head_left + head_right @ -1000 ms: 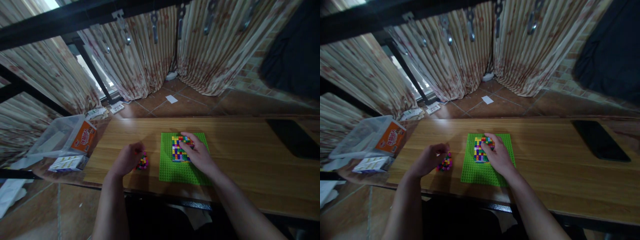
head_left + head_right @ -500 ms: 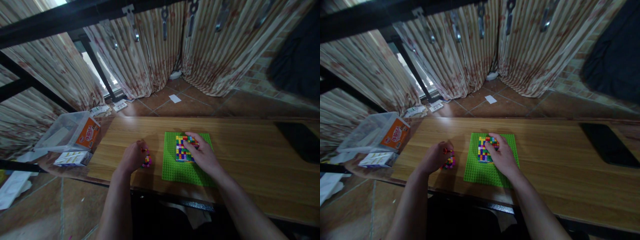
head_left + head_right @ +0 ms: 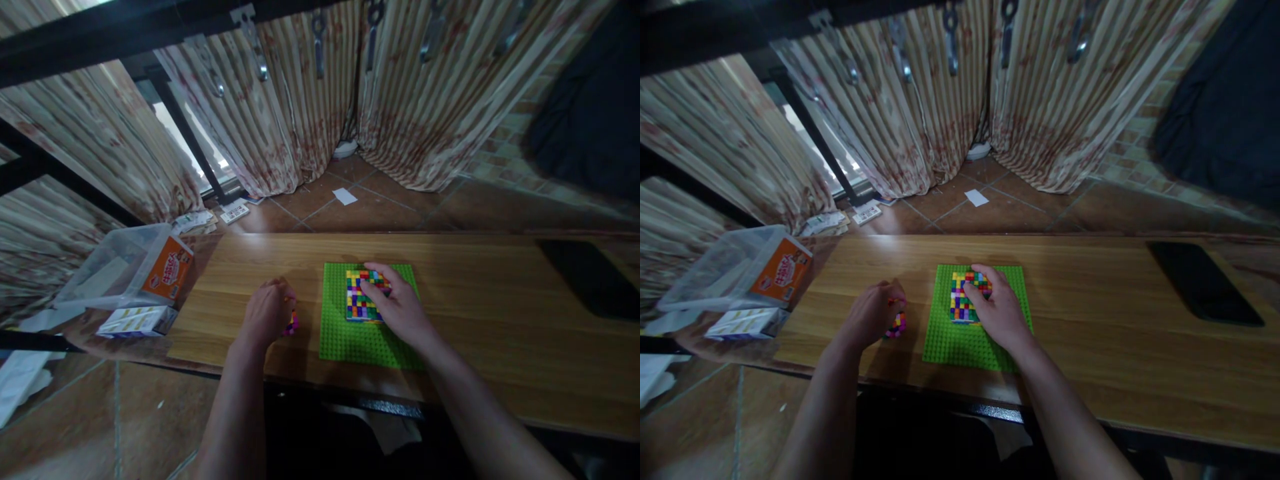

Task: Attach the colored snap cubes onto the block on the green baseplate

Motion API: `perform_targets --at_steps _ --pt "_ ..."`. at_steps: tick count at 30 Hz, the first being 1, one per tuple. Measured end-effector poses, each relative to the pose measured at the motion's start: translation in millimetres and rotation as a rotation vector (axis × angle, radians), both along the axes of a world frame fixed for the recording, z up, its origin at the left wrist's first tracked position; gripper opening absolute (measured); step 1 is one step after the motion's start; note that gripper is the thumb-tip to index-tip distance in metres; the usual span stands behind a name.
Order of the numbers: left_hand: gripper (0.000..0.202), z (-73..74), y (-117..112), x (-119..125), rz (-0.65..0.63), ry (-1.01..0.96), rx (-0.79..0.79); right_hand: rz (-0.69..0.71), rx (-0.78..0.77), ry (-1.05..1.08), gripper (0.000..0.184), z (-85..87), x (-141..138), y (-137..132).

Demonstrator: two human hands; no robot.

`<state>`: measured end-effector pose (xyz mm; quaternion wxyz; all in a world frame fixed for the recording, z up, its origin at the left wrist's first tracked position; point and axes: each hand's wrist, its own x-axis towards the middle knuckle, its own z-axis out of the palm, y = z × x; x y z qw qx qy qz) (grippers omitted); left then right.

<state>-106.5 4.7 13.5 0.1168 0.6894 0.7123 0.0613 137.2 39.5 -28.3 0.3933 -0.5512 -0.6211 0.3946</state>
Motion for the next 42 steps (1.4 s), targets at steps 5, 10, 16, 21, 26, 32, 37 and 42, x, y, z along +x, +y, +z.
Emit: perform_targets --at_steps 5,10,16,21,26,32,37,42 --pt "0.017 0.1 0.9 8.0 -0.034 -0.109 0.085 -0.007 -0.019 -0.032 0.042 5.1 -1.3 -1.4" --pt "0.015 -1.0 0.4 29.5 -0.099 -0.414 0.116 -0.020 0.031 -0.040 0.039 8.7 -2.5 -2.4" --pt "0.012 -3.4 -2.9 56.1 -0.209 -0.701 0.142 -0.034 0.064 -0.062 0.040 11.1 -3.5 -2.5" --pt "0.009 -0.6 -5.4 64.6 -0.202 -0.733 0.172 -0.020 0.058 -0.048 0.039 11.5 -3.4 -3.2" --pt "0.011 -1.0 -5.4 67.4 -0.214 -0.662 0.187 -0.011 0.064 -0.030 0.038 7.8 -2.4 -2.3" --pt "0.013 -3.8 -6.0 66.5 -0.209 -0.649 0.211 -0.016 0.073 -0.039 0.037 9.3 -2.8 -2.6" --pt "0.012 -4.0 -5.6 67.2 -0.217 -0.647 0.230 -0.020 0.082 -0.045 0.038 10.9 -3.2 -3.4" --pt "0.012 -3.0 -3.4 68.8 -0.237 -0.632 0.256 -0.007 0.071 -0.036 0.038 7.3 -2.2 -2.0"
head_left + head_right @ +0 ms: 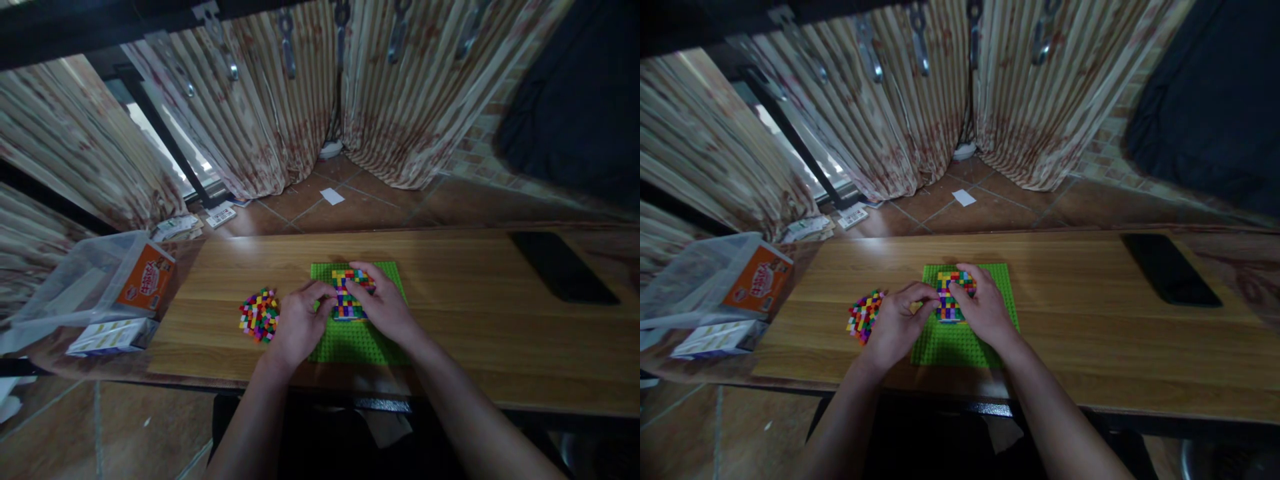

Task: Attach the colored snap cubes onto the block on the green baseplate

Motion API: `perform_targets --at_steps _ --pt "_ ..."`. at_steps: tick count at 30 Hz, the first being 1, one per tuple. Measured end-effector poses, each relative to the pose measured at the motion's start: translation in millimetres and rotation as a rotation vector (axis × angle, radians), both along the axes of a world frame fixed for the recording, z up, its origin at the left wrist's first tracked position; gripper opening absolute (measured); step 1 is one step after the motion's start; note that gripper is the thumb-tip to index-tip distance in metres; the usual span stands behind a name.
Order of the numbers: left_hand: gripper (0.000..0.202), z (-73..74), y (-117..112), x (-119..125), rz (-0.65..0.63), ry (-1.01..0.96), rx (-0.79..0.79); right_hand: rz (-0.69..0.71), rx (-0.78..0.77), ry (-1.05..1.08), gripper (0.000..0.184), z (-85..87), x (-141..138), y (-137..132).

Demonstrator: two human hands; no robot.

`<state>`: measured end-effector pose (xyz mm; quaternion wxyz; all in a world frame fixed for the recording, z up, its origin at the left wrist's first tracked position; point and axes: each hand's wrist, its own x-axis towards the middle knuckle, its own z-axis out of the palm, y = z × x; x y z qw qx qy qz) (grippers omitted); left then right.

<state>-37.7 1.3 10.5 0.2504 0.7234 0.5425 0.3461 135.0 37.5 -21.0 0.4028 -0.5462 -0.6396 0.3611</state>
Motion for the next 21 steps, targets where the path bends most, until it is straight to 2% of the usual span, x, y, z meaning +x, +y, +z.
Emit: perform_targets --at_steps 10,17,21 --pt "0.006 -1.1 1.8 4.9 0.081 -0.136 -0.071 0.004 -0.006 0.010 0.038 0.0 -0.1 -0.7" --pt "0.006 0.1 2.3 5.3 0.081 -0.162 -0.065 0.005 -0.037 -0.010 0.056 7.3 -1.2 -4.3" --pt "0.005 -3.1 2.9 4.7 0.073 -0.169 -0.061 -0.036 -0.017 -0.043 0.059 8.1 -4.2 -4.2"
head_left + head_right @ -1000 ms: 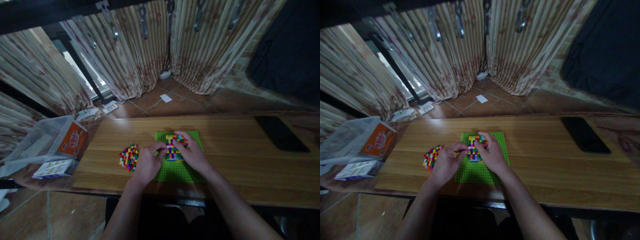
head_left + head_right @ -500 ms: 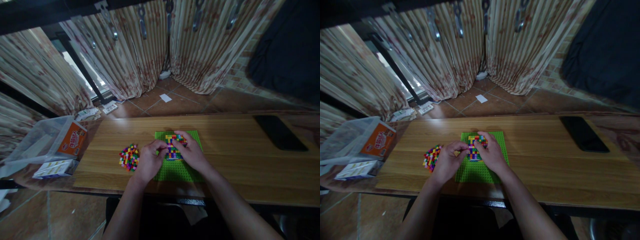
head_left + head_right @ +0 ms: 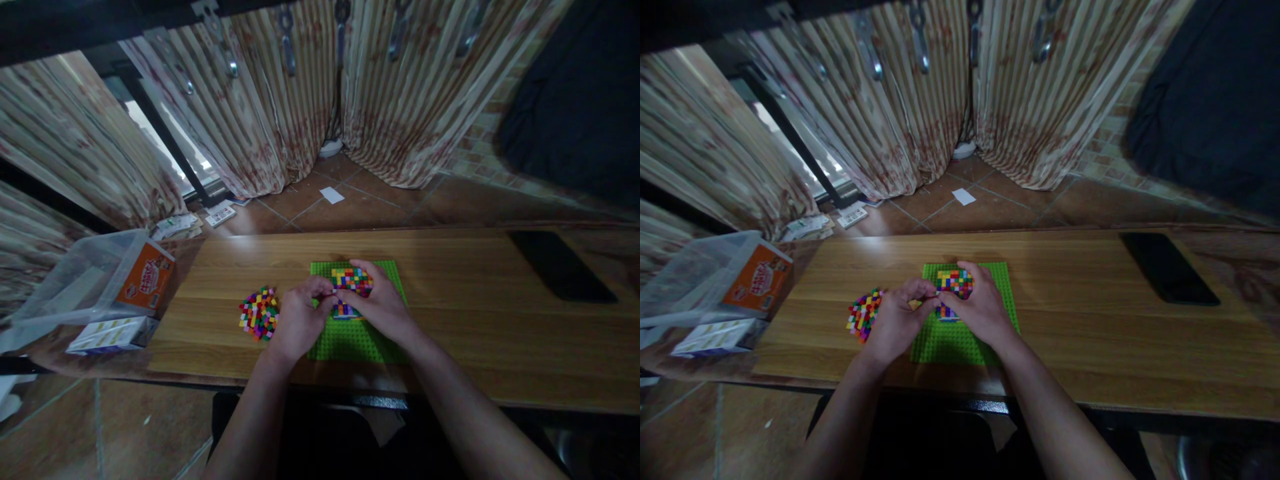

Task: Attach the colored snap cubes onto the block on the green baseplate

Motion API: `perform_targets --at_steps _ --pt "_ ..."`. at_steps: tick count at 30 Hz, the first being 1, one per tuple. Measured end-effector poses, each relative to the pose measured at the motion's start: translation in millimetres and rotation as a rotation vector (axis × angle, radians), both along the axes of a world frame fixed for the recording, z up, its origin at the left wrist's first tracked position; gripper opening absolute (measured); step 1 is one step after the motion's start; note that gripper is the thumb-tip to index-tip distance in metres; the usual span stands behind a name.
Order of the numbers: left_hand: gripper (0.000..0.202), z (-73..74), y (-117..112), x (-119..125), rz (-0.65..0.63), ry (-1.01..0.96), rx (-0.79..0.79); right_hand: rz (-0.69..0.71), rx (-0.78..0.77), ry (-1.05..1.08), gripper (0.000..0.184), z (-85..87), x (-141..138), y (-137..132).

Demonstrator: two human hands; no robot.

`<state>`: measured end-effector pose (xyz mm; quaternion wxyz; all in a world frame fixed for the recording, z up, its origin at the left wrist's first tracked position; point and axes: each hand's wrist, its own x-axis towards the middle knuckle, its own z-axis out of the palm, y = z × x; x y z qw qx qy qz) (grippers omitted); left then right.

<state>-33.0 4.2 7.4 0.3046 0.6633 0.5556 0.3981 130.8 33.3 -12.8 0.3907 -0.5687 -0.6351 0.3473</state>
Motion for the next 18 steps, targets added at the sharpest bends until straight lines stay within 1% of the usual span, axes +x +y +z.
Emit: perform_targets --at_steps 8,18 --pt "0.006 -3.4 0.0 0.3 0.017 -0.017 -0.018 -0.057 -0.048 -0.027 0.058 1.7 -4.5 1.6" --pt "0.005 -4.5 1.3 0.9 -0.004 -0.089 -0.063 -0.069 -0.076 -0.032 0.059 5.5 -6.6 1.4"
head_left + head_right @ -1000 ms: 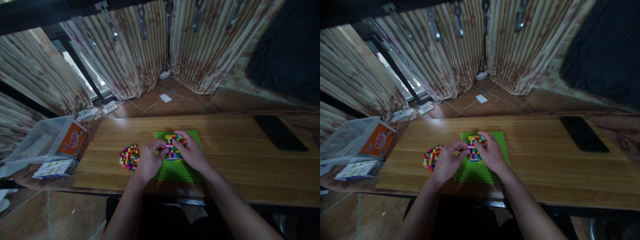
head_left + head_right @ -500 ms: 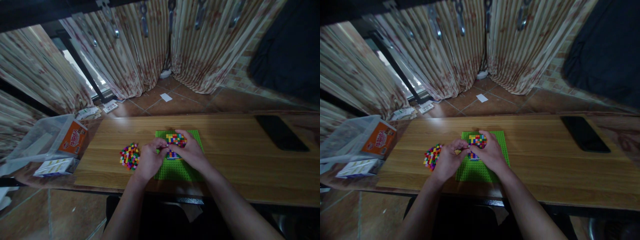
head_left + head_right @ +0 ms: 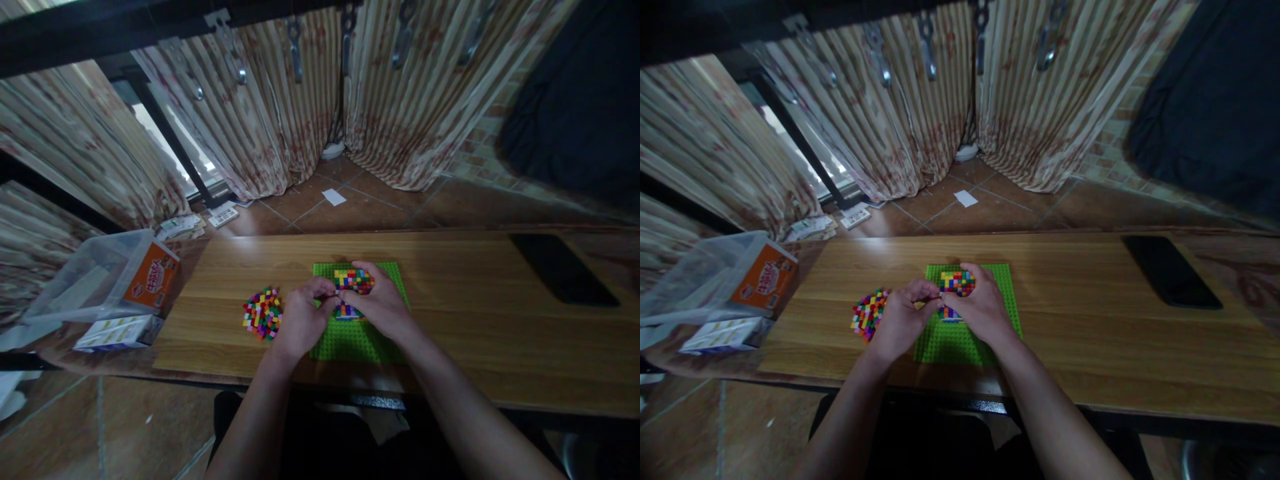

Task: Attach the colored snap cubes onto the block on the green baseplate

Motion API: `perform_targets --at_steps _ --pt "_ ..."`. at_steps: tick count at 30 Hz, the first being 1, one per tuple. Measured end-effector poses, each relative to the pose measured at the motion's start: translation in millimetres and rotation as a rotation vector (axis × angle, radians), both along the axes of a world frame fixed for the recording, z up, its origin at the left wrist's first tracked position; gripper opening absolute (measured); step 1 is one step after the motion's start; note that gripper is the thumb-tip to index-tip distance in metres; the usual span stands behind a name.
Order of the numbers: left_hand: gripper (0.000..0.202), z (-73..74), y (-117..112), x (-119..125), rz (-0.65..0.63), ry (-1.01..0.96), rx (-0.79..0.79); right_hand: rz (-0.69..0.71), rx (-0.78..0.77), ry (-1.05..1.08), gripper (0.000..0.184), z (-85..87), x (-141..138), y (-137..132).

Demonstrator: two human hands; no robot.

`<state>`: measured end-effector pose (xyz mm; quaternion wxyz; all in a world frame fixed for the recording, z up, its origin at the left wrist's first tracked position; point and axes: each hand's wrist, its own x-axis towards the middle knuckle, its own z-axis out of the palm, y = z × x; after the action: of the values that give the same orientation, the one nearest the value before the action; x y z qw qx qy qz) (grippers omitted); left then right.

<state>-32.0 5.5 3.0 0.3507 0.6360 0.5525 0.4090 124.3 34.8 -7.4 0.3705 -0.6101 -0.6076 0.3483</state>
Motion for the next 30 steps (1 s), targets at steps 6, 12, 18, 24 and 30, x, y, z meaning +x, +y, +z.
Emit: perform_targets --at_steps 6,12,18,24,30 --pt "0.005 7.0 3.0 -11.5 -0.056 0.034 0.004 0.096 0.011 0.080 0.058 -4.3 9.1 -0.4" --pt "0.012 8.0 8.4 -44.8 0.007 0.148 0.016 0.169 -0.084 0.170 0.063 -1.9 16.5 -1.9" --pt "0.011 8.1 0.0 -77.6 -0.023 0.303 -0.091 0.310 -0.115 0.124 0.095 4.1 27.8 -2.7" --pt "0.019 9.2 -11.6 -96.4 -0.070 0.437 -0.163 0.381 -0.083 0.059 0.099 4.0 34.3 -2.2" --pt "0.014 12.6 -14.5 -89.9 -0.129 0.571 -0.141 0.380 -0.062 -0.009 0.093 7.7 33.2 -1.6"
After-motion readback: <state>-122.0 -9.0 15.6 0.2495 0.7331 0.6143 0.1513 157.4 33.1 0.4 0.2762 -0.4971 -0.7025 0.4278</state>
